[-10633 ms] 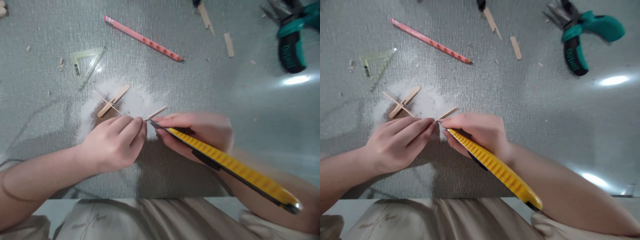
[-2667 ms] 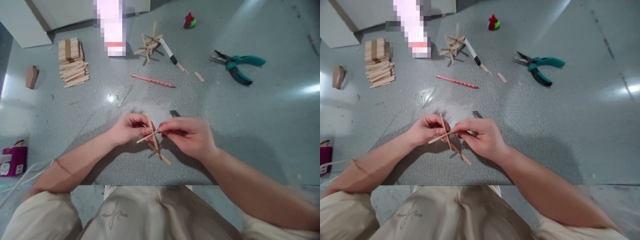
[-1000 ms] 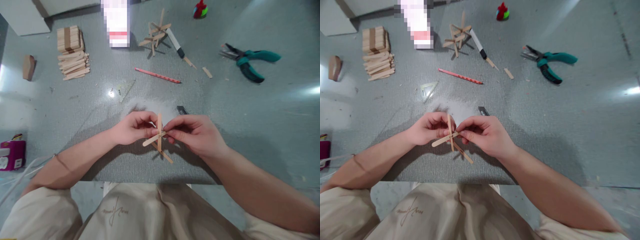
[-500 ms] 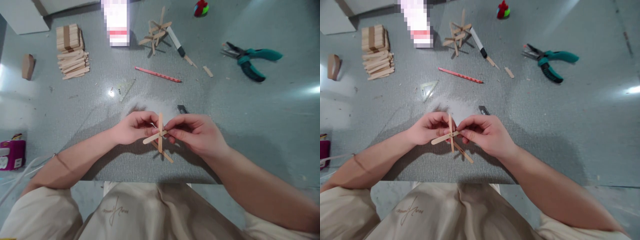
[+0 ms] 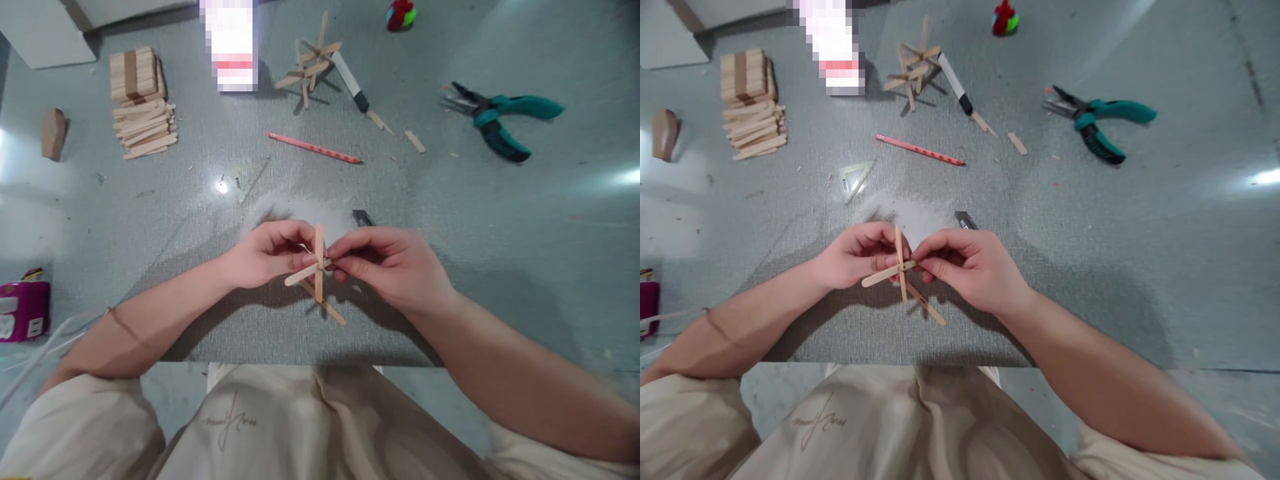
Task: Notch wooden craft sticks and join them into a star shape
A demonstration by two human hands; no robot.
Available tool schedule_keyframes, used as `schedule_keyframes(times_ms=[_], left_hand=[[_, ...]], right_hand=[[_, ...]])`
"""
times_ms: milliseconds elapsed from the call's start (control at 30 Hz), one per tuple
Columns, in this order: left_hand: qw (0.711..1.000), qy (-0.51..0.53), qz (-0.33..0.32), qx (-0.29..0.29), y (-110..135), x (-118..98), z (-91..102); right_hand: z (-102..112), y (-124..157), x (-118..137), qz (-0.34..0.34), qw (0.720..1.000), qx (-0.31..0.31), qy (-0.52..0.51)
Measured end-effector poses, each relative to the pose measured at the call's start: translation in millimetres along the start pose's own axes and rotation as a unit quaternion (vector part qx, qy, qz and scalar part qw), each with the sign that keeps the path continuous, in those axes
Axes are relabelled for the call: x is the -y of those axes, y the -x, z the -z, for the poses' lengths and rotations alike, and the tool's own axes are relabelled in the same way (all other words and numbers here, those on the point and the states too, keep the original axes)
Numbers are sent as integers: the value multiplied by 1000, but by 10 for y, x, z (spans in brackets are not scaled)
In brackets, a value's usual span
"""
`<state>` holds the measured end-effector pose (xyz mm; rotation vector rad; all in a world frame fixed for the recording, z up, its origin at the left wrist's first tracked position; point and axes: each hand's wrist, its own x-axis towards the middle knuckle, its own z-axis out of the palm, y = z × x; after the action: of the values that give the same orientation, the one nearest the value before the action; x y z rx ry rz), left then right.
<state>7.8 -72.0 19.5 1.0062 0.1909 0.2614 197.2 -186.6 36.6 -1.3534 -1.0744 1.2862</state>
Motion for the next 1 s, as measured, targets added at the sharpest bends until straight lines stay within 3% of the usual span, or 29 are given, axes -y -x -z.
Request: schedule_keyframes(times_ms=[200, 533, 1000], left_hand=[[999, -48, -12, -23, 4, -25, 12], [999, -44, -7, -3, 7, -8, 12], [999, -38, -10, 1, 7, -3, 17]], right_hand=[[-11, 10, 28, -8, 1000, 7, -3], [-8, -8, 25, -15, 999, 9, -35], [-10, 33, 63, 8, 1000, 3, 21]])
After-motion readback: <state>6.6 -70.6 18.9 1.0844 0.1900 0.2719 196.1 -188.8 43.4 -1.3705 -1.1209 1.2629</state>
